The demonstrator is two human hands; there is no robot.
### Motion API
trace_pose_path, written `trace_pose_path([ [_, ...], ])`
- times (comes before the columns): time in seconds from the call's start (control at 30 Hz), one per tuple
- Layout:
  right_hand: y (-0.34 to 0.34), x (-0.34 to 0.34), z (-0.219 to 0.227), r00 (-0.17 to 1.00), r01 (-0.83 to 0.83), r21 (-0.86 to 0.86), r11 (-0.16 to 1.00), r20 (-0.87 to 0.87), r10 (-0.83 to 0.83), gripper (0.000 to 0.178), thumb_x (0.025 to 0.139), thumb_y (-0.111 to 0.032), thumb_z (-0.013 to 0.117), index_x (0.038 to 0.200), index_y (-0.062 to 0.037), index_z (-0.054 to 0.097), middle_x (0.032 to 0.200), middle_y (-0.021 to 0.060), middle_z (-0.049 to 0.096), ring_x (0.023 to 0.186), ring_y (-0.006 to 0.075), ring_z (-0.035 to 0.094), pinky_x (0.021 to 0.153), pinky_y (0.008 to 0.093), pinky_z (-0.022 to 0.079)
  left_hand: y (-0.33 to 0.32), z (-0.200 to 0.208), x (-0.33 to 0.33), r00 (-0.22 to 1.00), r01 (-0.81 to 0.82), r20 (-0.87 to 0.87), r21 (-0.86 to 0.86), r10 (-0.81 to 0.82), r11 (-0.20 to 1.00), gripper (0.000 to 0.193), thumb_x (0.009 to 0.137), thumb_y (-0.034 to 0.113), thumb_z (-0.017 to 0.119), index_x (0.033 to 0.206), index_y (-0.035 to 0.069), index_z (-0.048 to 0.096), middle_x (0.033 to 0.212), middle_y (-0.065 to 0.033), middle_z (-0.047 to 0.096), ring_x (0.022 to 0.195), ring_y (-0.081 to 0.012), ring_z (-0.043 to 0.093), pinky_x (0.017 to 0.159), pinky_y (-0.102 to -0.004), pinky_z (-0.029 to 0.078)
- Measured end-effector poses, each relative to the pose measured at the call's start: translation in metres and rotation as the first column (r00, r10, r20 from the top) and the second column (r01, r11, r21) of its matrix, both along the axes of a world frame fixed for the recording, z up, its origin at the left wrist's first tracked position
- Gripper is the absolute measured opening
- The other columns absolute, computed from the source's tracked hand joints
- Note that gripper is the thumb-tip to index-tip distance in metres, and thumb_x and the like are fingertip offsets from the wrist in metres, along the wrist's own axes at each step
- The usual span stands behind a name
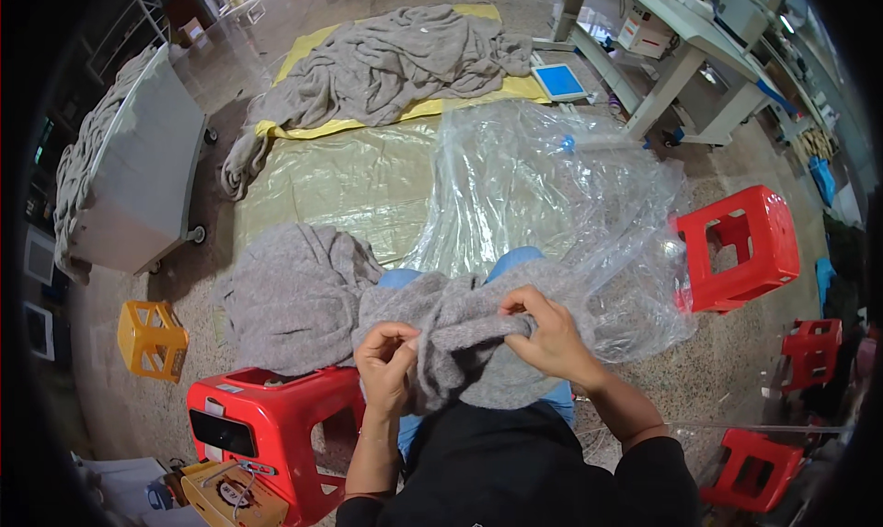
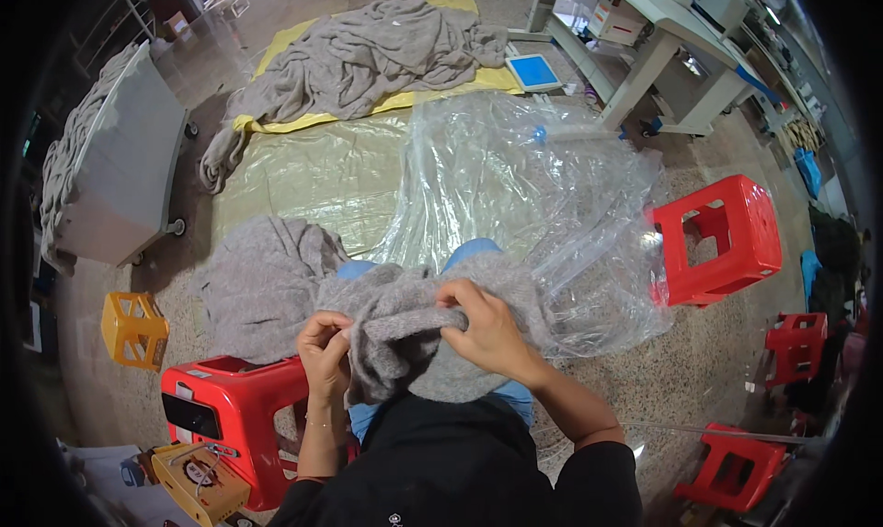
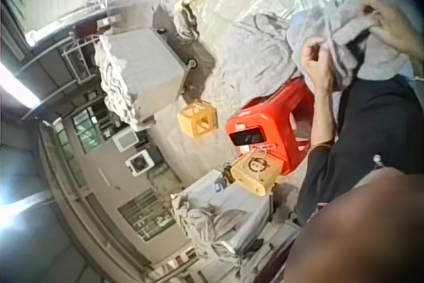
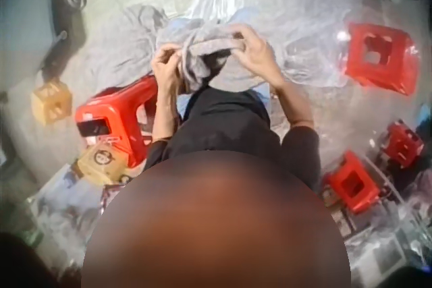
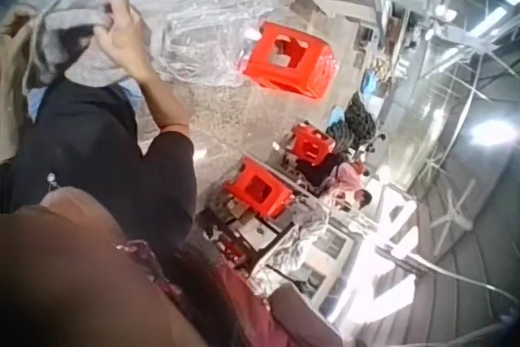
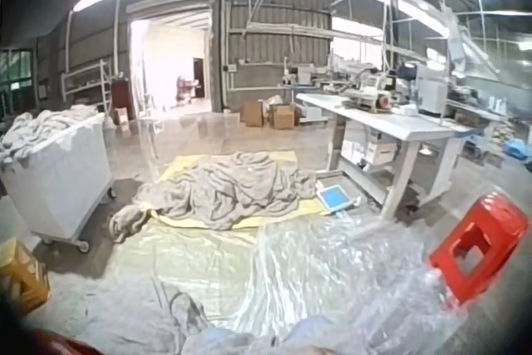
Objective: Folding and inspecting pieces of grey fabric on a factory floor.
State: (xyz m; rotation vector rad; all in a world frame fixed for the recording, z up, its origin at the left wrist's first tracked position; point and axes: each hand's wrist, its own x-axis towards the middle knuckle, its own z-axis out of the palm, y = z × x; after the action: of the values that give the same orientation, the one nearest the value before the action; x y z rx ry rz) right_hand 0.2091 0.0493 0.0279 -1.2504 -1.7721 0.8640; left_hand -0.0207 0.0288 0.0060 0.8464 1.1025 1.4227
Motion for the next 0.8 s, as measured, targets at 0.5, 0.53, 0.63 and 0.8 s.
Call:
trace_pose_path([
  [0.5, 0.003, -0.014, 0.011, 0.994, -0.019, 0.226, 0.974, 0.109, -0.006, 0.031, 0.072, 0.003, 0.060, 0.101, -0.0084, 0.064, 0.092, 0.0114, 0.061, 0.082, 0.0301, 0.060, 0.076, 0.0360, 0.047, 0.005, 0.009, 0.024, 0.973, 0.227, -0.022, -0.046, -0.228, 0.973, 0.017, 0.081, -0.002, 0.067, 0.096, 0.000, 0.060, 0.080, 0.0003, 0.060, 0.071, -0.0050, 0.055, 0.062, -0.0183, 0.045],
  [0.53, 0.006, -0.017, 0.011, 0.997, -0.008, 0.257, 0.966, 0.079, -0.012, 0.031, 0.072, 0.003, 0.060, 0.101, -0.0084, 0.064, 0.092, 0.0114, 0.061, 0.082, 0.0301, 0.060, 0.076, 0.0360, 0.047, 0.005, 0.010, 0.025, 0.976, 0.216, -0.012, -0.018, -0.217, 0.976, 0.017, 0.081, -0.002, 0.067, 0.096, 0.000, 0.060, 0.080, 0.0003, 0.060, 0.071, -0.0050, 0.055, 0.062, -0.0183, 0.045],
  [0.63, 0.012, -0.026, 0.009, 0.961, -0.240, 0.558, 0.795, 0.251, 0.114, 0.032, 0.067, 0.001, 0.064, 0.098, -0.0081, 0.065, 0.092, 0.0089, 0.062, 0.077, 0.0270, 0.060, 0.070, 0.0362, 0.049, 0.006, 0.011, 0.025, 0.967, 0.250, 0.055, -0.012, -0.249, 0.968, 0.017, 0.082, -0.001, 0.066, 0.097, -0.001, 0.060, 0.080, -0.0012, 0.060, 0.070, -0.0056, 0.056, 0.062, -0.0186, 0.046],
  [0.8, 0.012, -0.026, -0.001, 0.962, -0.268, 0.661, 0.701, 0.219, 0.162, 0.026, 0.067, -0.006, 0.063, 0.093, -0.0070, 0.064, 0.088, 0.0043, 0.059, 0.072, 0.0210, 0.058, 0.062, 0.0305, 0.047, 0.007, 0.005, 0.016, 0.941, 0.330, 0.091, -0.031, -0.326, 0.943, 0.014, 0.083, -0.001, 0.063, 0.097, -0.001, 0.062, 0.080, -0.0041, 0.063, 0.066, -0.0069, 0.057, 0.060, -0.0192, 0.047],
])
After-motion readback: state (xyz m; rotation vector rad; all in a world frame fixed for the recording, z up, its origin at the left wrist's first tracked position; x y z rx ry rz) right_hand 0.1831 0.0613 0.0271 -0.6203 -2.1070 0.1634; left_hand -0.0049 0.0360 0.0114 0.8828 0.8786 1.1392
